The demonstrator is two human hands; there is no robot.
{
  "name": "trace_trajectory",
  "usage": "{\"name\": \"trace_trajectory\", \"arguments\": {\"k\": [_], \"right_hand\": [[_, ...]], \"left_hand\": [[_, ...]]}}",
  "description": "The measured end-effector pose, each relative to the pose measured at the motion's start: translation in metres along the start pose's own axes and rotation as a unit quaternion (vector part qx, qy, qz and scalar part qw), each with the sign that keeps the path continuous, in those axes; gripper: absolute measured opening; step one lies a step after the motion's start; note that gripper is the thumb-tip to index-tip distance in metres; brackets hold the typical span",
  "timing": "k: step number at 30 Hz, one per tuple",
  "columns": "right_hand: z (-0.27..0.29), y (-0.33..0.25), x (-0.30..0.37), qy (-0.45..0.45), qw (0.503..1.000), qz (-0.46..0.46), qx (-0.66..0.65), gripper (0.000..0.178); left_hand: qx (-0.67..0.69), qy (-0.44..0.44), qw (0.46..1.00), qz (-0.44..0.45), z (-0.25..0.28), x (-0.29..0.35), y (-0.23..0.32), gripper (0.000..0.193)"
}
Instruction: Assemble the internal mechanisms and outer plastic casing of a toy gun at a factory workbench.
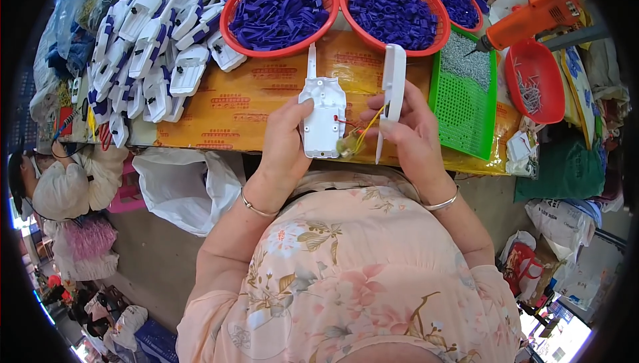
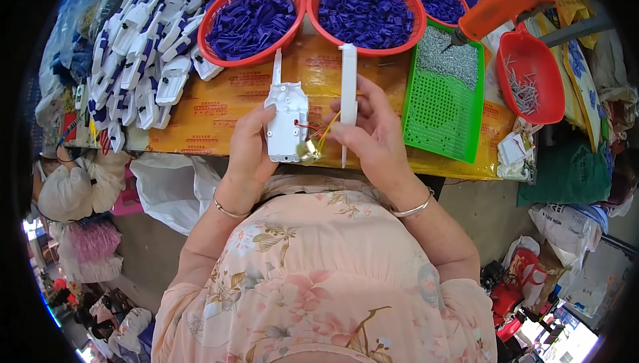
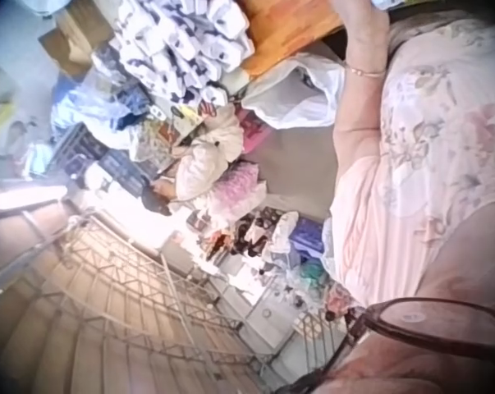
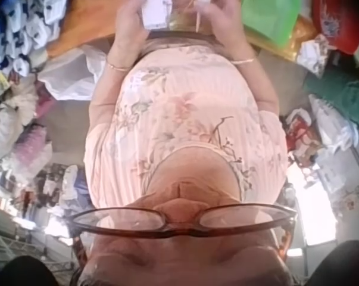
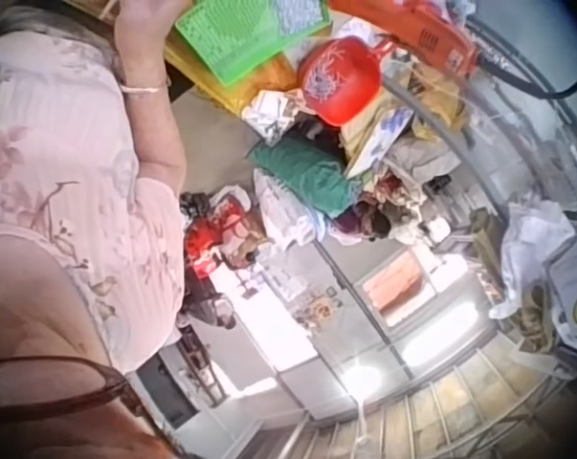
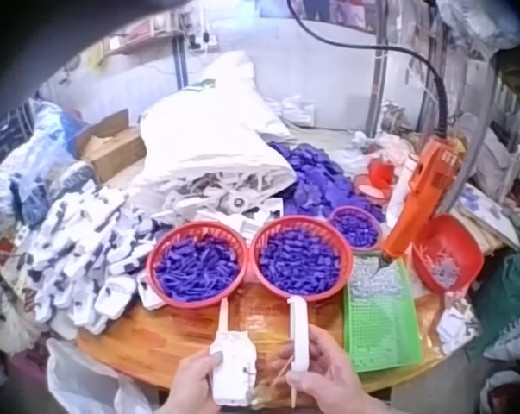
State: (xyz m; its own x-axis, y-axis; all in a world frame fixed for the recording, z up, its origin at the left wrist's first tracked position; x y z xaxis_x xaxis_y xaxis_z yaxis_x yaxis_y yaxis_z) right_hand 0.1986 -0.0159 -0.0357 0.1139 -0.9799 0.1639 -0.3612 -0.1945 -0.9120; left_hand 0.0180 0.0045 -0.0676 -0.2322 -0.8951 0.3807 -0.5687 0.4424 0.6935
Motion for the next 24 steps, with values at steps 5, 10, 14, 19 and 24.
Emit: {"name": "trace_trajectory", "arguments": {"k": [5,10,14,19,24], "right_hand": [[0.007,0.013,-0.001,0.056,0.995,-0.027,0.073,0.063],[0.01,0.007,0.003,0.038,0.92,0.101,0.376,0.063],[-0.004,-0.011,0.011,0.041,0.776,0.182,0.602,0.057],[-0.004,-0.021,0.008,-0.098,0.708,0.3,0.632,0.029],[-0.008,-0.007,0.006,-0.247,0.646,0.308,0.654,0.012]], "left_hand": [[-0.022,0.014,0.999,-0.026,-0.005,0.008,0.002,0.033],[-0.14,0.037,0.987,-0.065,0.005,0.023,-0.002,0.03],[-0.216,0.079,0.965,-0.129,0.007,0.023,-0.002,0.026],[-0.236,0.068,0.962,-0.118,0.008,0.021,-0.002,0.025],[-0.233,0.065,0.96,-0.142,0.007,0.023,-0.003,0.024]]}}
Point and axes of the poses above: each hand's wrist, its own x-axis away from the middle knuckle, its own z-axis out of the back of the hand, y = z × x, the point moved 2 cm from there along -x, towards the middle knuckle, and after that the axes turned 6 degrees about -x, right-handed, at the moved point
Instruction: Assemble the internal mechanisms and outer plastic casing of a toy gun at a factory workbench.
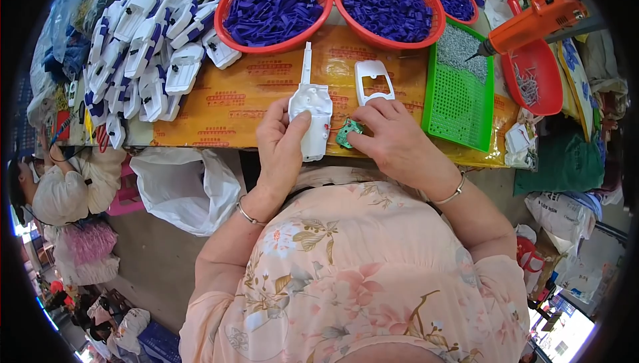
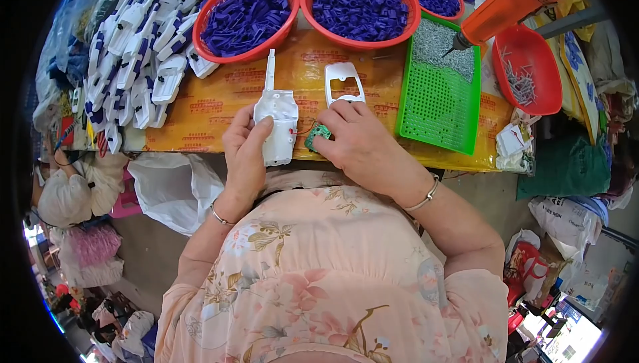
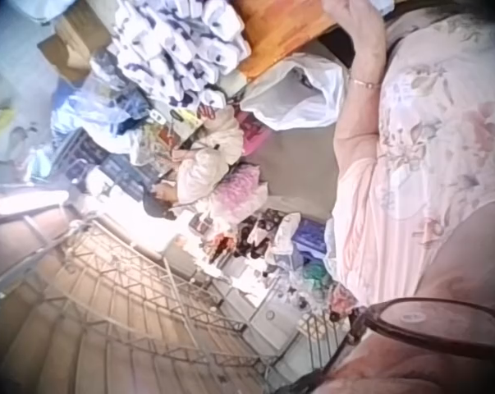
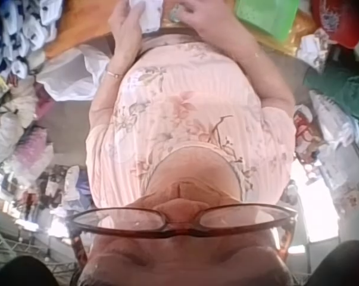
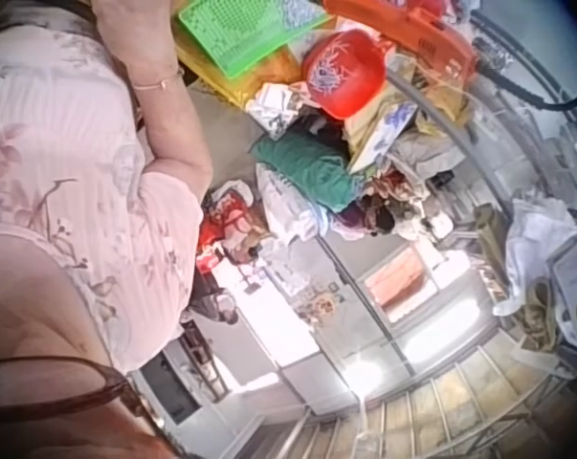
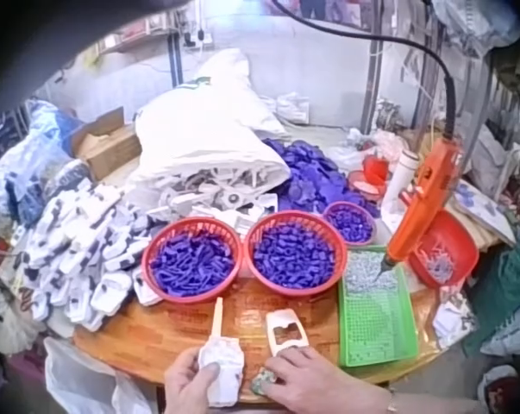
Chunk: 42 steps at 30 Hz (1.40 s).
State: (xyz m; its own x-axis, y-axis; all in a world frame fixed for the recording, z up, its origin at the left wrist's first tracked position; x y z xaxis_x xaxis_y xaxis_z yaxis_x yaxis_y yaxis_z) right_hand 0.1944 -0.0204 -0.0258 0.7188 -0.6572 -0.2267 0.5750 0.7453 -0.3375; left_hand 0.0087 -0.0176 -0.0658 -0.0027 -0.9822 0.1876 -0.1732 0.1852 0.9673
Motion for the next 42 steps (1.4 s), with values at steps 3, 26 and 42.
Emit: {"name": "trace_trajectory", "arguments": {"k": [3,26,42], "right_hand": [[-0.01,0.007,-0.002,0.012,1.0,0.012,-0.004,0.012],[0.007,0.014,-0.006,0.135,0.893,-0.224,-0.367,0.006],[0.007,0.015,0.012,0.23,0.889,-0.177,-0.355,0.011]], "left_hand": [[-0.037,-0.021,0.998,-0.038,0.001,0.006,0.002,0.026],[0.038,-0.234,0.961,0.141,-0.02,-0.006,0.004,0.033],[0.097,-0.257,0.95,0.146,-0.021,-0.004,0.001,0.038]]}}
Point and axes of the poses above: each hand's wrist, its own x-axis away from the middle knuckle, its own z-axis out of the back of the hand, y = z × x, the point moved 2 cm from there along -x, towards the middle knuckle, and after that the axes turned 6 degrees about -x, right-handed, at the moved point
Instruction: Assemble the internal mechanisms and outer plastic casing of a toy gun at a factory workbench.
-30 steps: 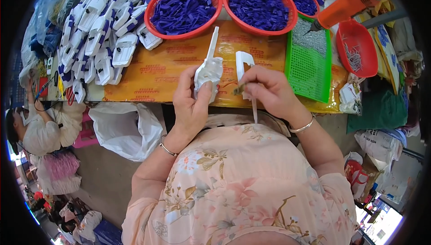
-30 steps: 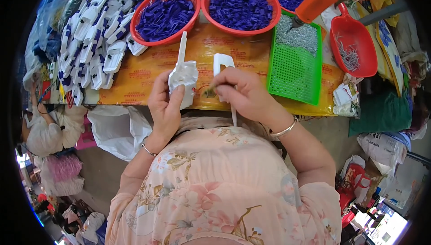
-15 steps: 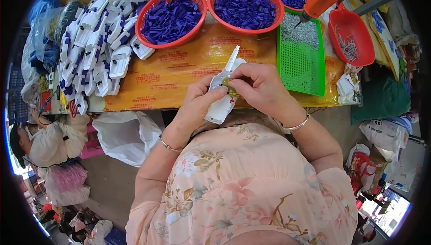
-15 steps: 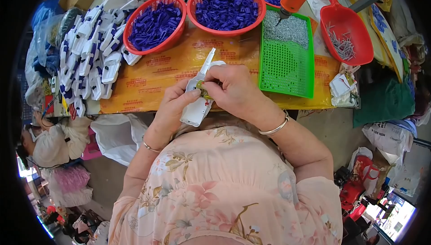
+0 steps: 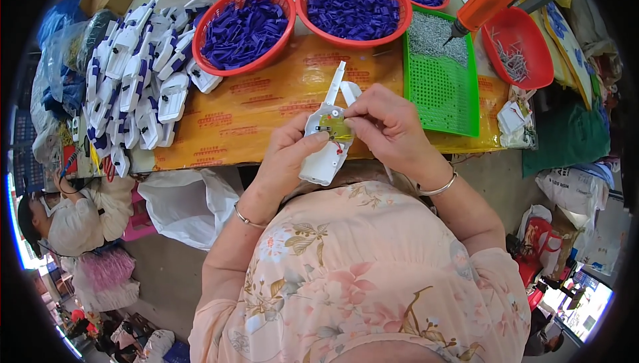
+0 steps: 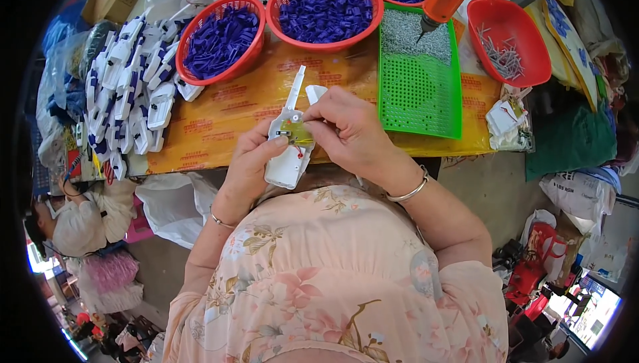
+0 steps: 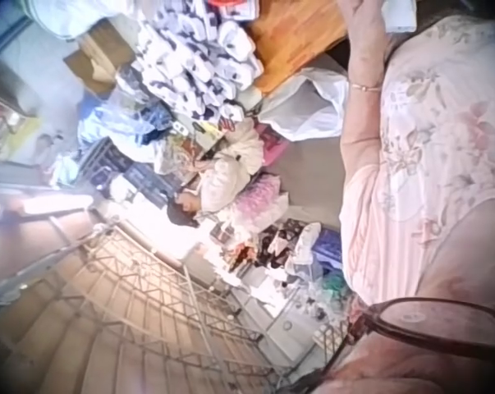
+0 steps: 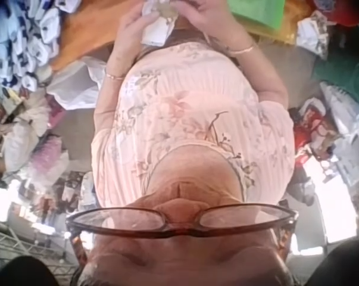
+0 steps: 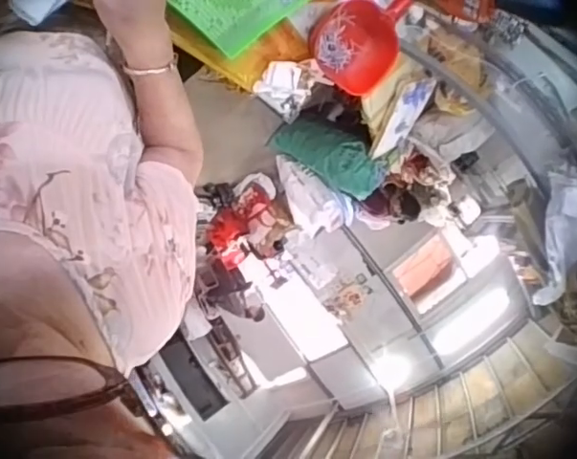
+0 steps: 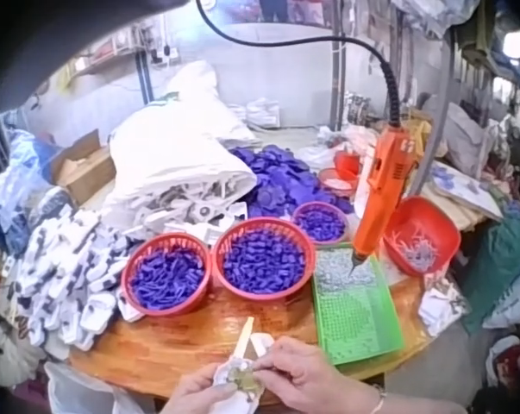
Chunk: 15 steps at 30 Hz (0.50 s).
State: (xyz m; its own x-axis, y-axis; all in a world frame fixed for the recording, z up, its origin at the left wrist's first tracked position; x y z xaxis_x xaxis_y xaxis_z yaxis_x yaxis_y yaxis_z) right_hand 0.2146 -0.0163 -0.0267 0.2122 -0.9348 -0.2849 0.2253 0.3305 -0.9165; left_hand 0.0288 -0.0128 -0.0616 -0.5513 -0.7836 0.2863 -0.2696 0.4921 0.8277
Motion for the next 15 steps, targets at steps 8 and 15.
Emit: {"name": "trace_trajectory", "arguments": {"k": [8,15], "right_hand": [[-0.004,0.008,0.004,0.123,0.987,0.083,0.062,0.008],[-0.006,0.009,0.008,0.124,0.957,0.164,0.206,0.014]], "left_hand": [[0.003,0.022,1.0,-0.013,-0.001,-0.003,-0.002,0.031],[-0.013,0.007,1.0,0.001,-0.015,-0.008,0.006,0.036]]}}
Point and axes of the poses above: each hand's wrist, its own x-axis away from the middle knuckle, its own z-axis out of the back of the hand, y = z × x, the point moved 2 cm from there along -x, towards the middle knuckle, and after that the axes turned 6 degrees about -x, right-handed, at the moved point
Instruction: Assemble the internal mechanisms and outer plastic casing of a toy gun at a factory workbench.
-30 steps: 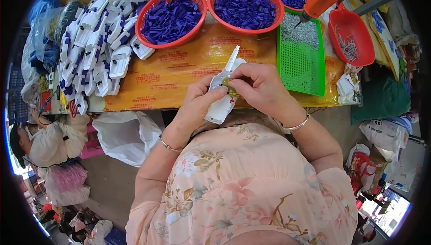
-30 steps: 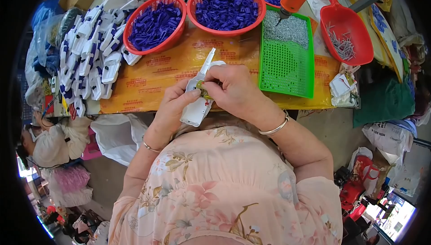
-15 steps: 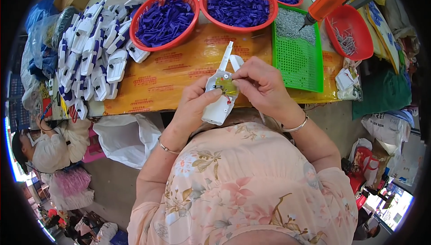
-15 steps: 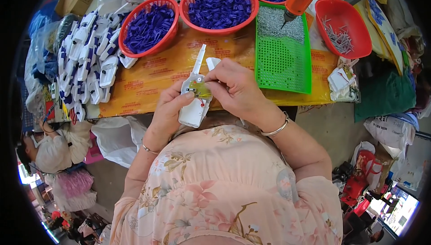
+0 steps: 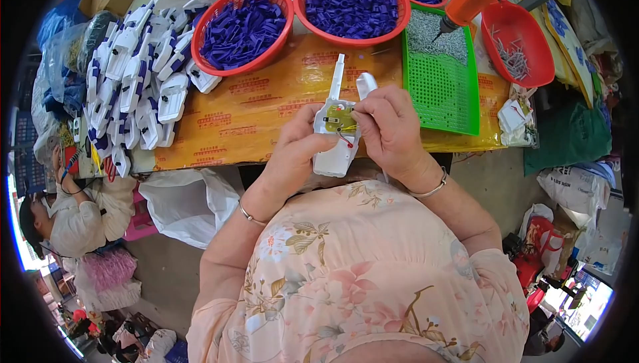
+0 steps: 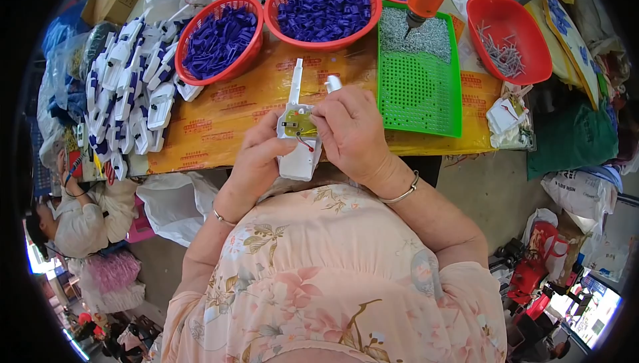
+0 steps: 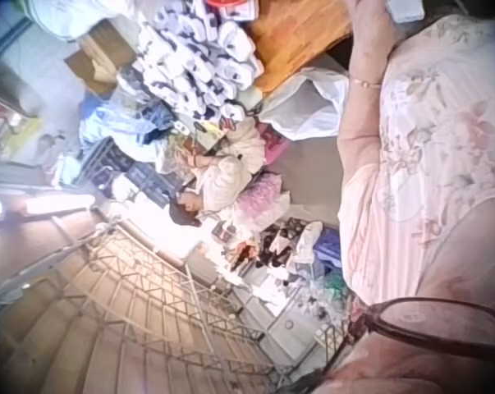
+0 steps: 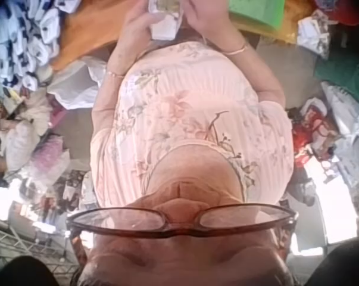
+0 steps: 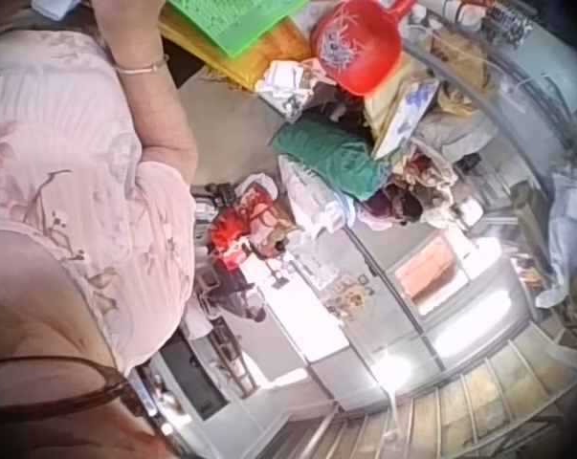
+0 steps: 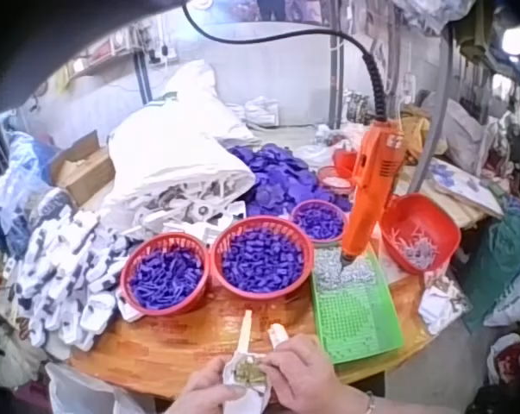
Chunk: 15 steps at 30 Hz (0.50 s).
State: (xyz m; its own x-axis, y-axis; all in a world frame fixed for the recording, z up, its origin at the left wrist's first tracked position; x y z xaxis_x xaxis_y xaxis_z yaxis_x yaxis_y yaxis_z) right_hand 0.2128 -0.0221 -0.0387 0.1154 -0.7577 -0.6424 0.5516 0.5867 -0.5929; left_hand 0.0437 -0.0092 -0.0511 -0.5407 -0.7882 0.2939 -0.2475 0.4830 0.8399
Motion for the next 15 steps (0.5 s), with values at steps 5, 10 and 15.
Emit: {"name": "trace_trajectory", "arguments": {"k": [5,10,15], "right_hand": [[0.0014,-0.0016,-0.0002,-0.027,0.998,0.04,0.05,0.016],[0.0024,-0.0017,0.0,-0.049,0.994,0.063,0.078,0.017],[0.0026,0.0023,-0.0015,-0.058,0.991,0.077,0.088,0.015]], "left_hand": [[-0.028,0.024,0.999,0.0,-0.0074,-0.0038,-0.0052,0.039],[-0.048,0.034,0.998,0.016,-0.0104,-0.0041,-0.0064,0.04],[0.005,0.037,0.999,0.016,-0.0079,-0.0046,-0.0091,0.042]]}}
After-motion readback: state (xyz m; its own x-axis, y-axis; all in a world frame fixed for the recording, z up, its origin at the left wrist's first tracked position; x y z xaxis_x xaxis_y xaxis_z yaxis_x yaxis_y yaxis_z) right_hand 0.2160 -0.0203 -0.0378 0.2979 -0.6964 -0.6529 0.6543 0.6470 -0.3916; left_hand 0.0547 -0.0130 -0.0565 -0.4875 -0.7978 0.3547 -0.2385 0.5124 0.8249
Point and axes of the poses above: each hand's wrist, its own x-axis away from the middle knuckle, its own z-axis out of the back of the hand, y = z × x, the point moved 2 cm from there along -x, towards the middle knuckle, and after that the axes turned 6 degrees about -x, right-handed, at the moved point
